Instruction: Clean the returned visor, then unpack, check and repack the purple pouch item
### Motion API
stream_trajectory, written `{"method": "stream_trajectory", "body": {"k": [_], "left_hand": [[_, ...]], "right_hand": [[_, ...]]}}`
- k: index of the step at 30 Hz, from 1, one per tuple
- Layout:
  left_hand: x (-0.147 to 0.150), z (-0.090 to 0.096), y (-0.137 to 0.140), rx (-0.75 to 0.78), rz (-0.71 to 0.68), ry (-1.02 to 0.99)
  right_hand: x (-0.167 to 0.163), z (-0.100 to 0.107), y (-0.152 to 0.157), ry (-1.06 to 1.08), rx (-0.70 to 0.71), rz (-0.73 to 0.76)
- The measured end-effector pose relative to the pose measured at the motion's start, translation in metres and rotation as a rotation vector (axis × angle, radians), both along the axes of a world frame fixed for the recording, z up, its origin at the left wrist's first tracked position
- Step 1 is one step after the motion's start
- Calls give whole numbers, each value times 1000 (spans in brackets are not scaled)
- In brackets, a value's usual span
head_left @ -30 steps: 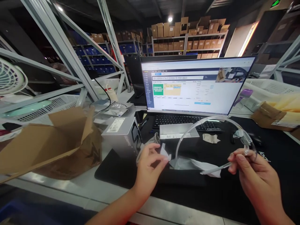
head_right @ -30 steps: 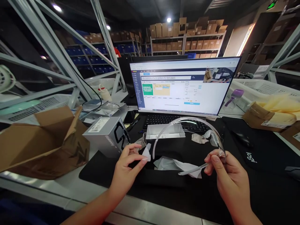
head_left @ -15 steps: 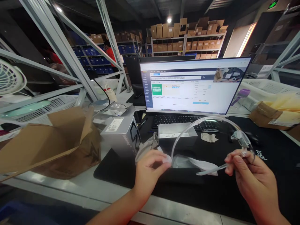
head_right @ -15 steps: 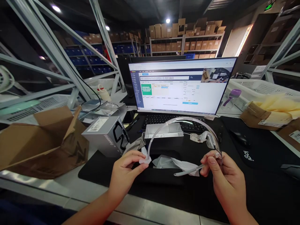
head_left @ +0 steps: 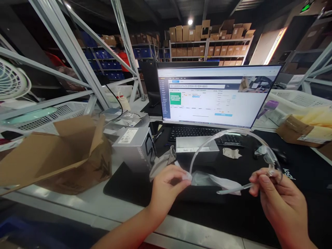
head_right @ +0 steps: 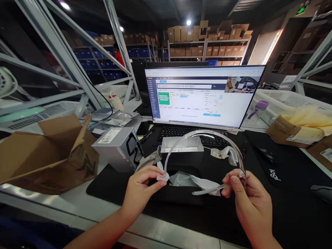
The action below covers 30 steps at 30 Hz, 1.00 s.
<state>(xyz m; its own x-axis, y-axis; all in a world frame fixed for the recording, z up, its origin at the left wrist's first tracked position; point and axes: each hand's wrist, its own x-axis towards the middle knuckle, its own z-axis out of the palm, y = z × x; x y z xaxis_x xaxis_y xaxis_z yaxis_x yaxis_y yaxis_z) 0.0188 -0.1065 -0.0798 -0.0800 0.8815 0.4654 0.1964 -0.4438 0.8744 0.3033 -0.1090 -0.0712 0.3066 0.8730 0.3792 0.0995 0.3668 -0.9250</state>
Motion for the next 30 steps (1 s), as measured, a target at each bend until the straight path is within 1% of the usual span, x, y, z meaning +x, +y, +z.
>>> {"method": "stream_trajectory", "body": {"k": [5, 12, 17, 20, 30], "left_hand": [[-1, -2, 0, 9, -1, -1], [-1, 0, 0, 0, -6, -2], [-2, -3, 1, -38, -16, -9], [-2, -4, 2, -34, -15, -14], [-4, 3, -1, 2, -17, 23]], "right_hand": [[0, -1, -1, 7, 20, -21], [0, -2, -3, 14, -5, 29], [3, -5, -2, 33, 30, 17], [4, -6, -3, 46, 46, 21], [5, -6, -3, -34, 36, 51]]}}
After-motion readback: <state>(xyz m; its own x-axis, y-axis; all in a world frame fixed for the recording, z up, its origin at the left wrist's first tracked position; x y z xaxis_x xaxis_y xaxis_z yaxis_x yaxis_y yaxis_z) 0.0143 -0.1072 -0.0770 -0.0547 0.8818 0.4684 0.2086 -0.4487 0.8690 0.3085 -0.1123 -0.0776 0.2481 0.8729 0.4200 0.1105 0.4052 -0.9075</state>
